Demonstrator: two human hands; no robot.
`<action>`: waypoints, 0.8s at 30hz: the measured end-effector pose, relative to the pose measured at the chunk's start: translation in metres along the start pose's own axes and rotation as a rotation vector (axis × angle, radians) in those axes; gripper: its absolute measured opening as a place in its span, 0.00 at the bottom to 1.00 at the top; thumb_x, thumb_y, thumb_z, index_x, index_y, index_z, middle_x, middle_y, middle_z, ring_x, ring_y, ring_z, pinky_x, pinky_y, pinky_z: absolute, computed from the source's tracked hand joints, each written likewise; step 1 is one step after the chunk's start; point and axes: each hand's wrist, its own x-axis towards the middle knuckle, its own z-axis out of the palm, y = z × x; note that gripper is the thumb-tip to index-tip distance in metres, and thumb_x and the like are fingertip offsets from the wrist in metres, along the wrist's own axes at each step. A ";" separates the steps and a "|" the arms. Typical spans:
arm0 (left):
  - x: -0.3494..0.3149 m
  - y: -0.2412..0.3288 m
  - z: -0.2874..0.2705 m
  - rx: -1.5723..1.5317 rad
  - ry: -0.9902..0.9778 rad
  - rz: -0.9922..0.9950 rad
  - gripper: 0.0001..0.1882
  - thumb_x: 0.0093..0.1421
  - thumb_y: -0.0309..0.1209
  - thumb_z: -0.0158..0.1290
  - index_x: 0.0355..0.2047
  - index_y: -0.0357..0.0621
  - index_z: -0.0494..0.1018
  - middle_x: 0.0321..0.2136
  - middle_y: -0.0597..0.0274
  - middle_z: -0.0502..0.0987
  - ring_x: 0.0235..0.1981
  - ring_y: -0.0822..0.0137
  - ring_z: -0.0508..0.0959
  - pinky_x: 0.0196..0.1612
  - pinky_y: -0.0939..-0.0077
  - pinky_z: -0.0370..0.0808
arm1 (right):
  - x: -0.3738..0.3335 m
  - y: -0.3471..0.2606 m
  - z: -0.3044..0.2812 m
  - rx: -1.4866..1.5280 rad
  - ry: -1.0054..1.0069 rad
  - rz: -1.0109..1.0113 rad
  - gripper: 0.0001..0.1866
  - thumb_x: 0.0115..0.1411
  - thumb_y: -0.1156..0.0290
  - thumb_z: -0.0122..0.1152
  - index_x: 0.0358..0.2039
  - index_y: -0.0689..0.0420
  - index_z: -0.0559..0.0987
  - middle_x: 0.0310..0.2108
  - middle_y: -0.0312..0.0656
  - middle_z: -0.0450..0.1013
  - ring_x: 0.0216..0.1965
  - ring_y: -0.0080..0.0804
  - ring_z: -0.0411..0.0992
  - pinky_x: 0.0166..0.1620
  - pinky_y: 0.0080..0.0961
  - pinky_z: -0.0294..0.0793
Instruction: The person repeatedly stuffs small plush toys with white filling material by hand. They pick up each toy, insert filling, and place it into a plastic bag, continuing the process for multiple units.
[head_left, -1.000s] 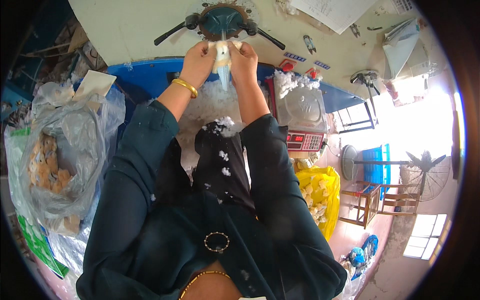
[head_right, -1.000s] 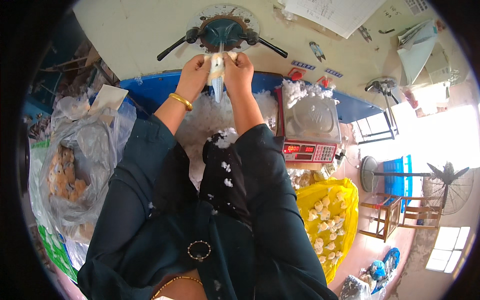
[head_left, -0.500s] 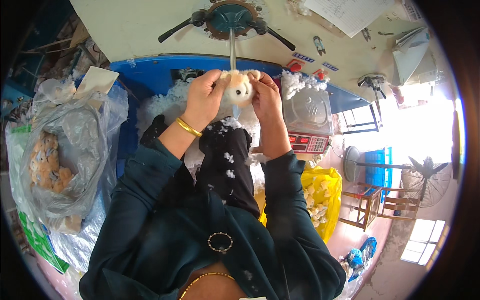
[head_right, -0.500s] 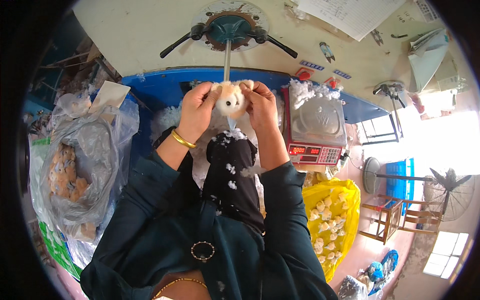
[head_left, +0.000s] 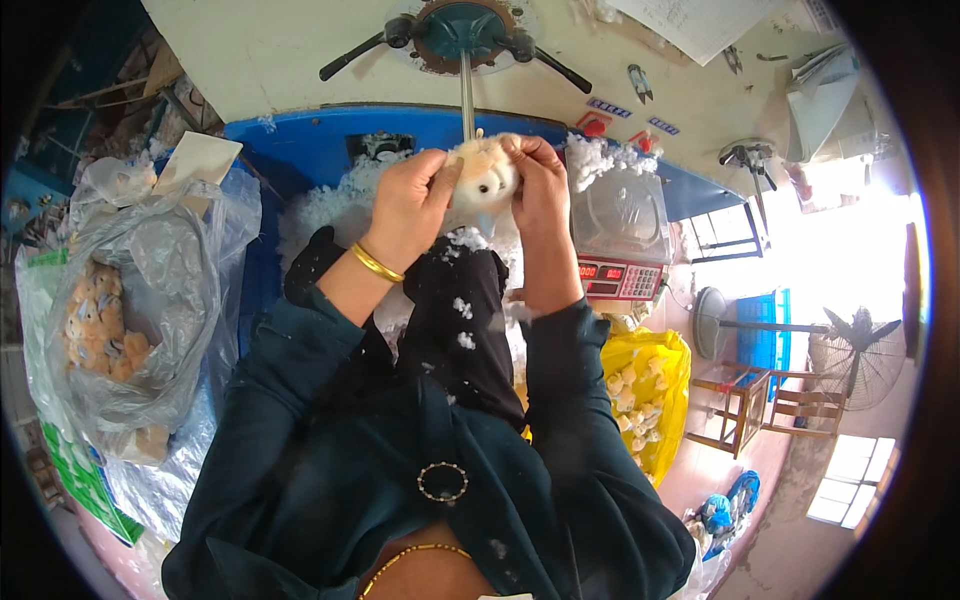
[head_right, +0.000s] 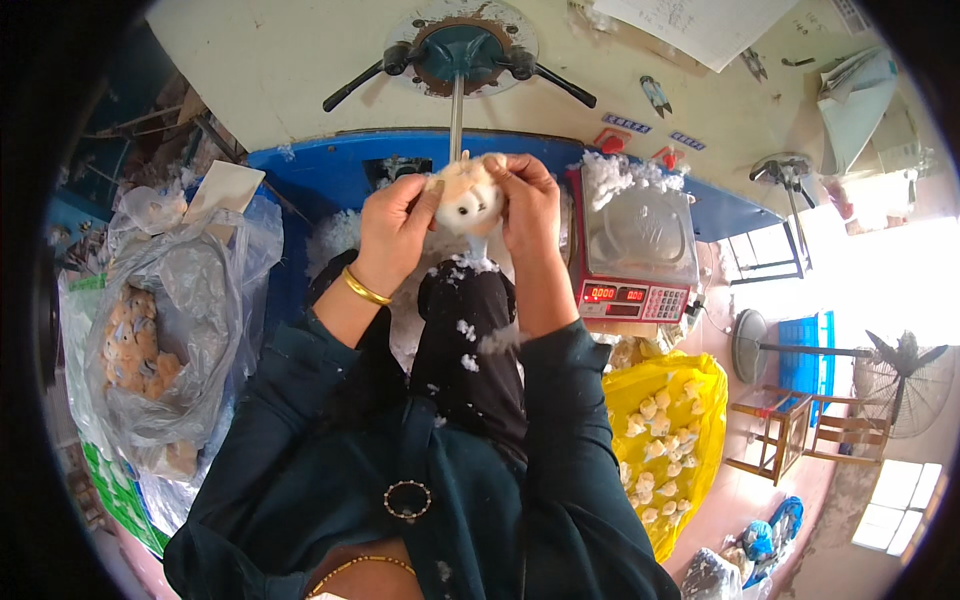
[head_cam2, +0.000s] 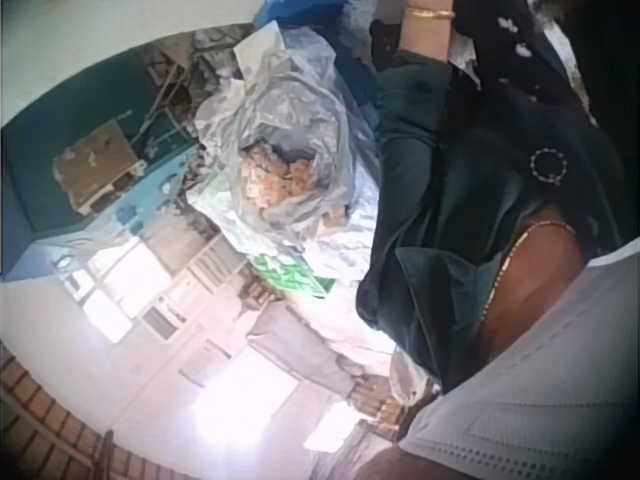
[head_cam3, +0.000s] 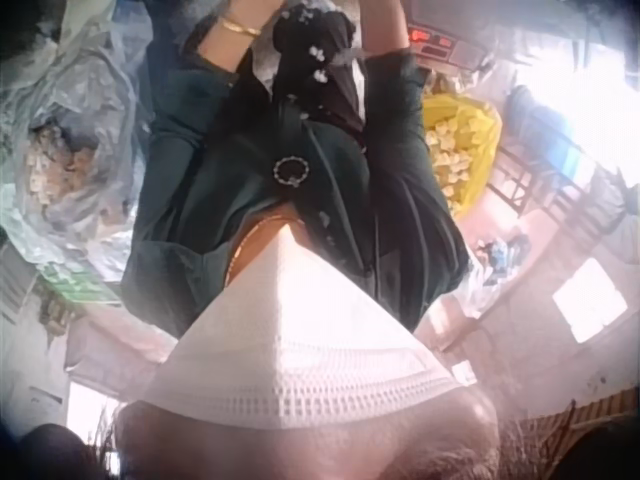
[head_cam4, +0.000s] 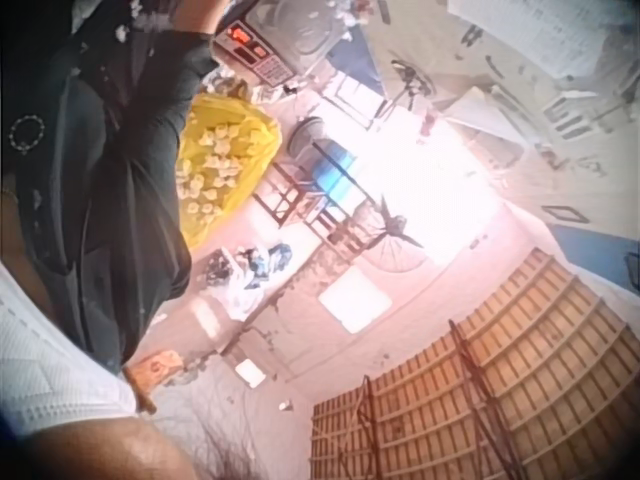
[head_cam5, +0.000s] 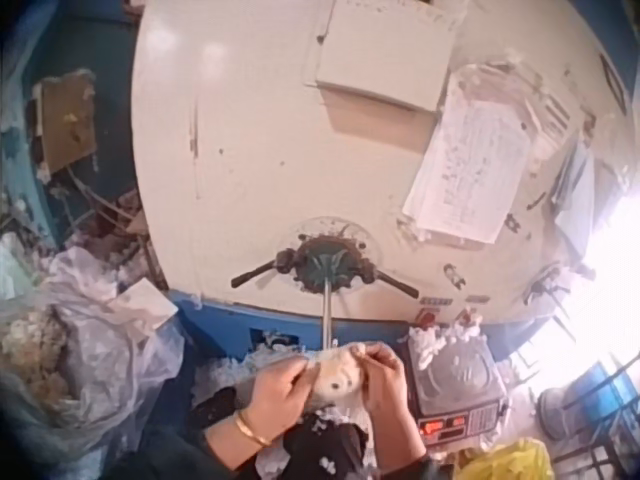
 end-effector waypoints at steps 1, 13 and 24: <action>-0.001 0.001 0.002 0.018 0.008 0.001 0.07 0.62 0.27 0.51 0.29 0.36 0.74 0.16 0.62 0.72 0.16 0.73 0.71 0.21 0.80 0.66 | 0.003 0.000 0.000 -0.002 -0.032 -0.022 0.04 0.54 0.78 0.64 0.27 0.59 0.77 0.26 0.36 0.76 0.26 0.21 0.72 0.30 0.15 0.71; 0.001 0.002 -0.010 0.090 0.059 0.078 0.07 0.57 0.27 0.52 0.25 0.36 0.70 0.20 0.48 0.71 0.21 0.50 0.72 0.25 0.65 0.67 | -0.021 0.011 -0.004 0.001 -0.048 -0.110 0.04 0.56 0.80 0.62 0.29 0.56 0.77 0.29 0.32 0.74 0.25 0.14 0.68 0.25 0.10 0.63; 0.005 -0.015 -0.004 0.179 0.126 0.260 0.04 0.54 0.28 0.51 0.26 0.41 0.72 0.24 0.50 0.75 0.28 0.48 0.76 0.31 0.59 0.73 | -0.026 0.003 -0.016 -0.275 0.093 -0.115 0.06 0.56 0.77 0.59 0.36 0.59 0.76 0.41 0.37 0.70 0.36 0.22 0.69 0.36 0.17 0.68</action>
